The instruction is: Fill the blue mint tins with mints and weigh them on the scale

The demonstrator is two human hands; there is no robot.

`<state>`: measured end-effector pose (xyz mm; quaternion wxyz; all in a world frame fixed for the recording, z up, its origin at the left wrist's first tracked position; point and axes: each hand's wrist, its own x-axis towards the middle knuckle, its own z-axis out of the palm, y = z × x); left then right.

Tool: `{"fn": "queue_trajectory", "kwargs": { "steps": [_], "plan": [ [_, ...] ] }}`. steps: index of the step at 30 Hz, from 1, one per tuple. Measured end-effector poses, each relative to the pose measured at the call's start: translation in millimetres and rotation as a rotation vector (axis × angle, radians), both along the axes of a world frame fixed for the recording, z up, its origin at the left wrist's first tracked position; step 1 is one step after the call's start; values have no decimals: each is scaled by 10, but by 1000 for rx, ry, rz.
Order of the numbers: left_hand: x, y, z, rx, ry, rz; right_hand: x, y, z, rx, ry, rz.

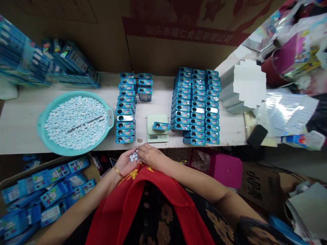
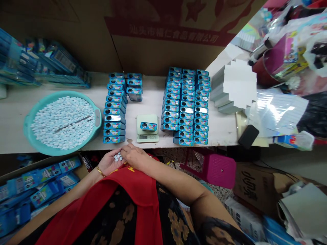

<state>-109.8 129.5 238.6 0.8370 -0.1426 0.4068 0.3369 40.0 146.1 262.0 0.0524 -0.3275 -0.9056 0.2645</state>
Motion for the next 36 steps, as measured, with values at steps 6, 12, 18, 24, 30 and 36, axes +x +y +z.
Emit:
{"fn": "queue_trajectory", "kwargs": {
  "steps": [6,12,18,24,30,36],
  "plan": [
    [9,2,-19,56,4,-18,252,117,-58,-51,275,-215],
    [-2,25,16,74,23,-60,619,606,-174,5,373,-567],
    [-24,15,8,81,2,-45,676,636,-208,60,346,-662],
    [18,17,-20,49,-72,18,204,124,8,-11,102,-76],
    [22,16,6,-8,-41,-47,-11,33,30,63,-56,40],
    [-5,-3,-31,-16,-25,-34,5,1,-17,70,-12,11]
  ]
}}
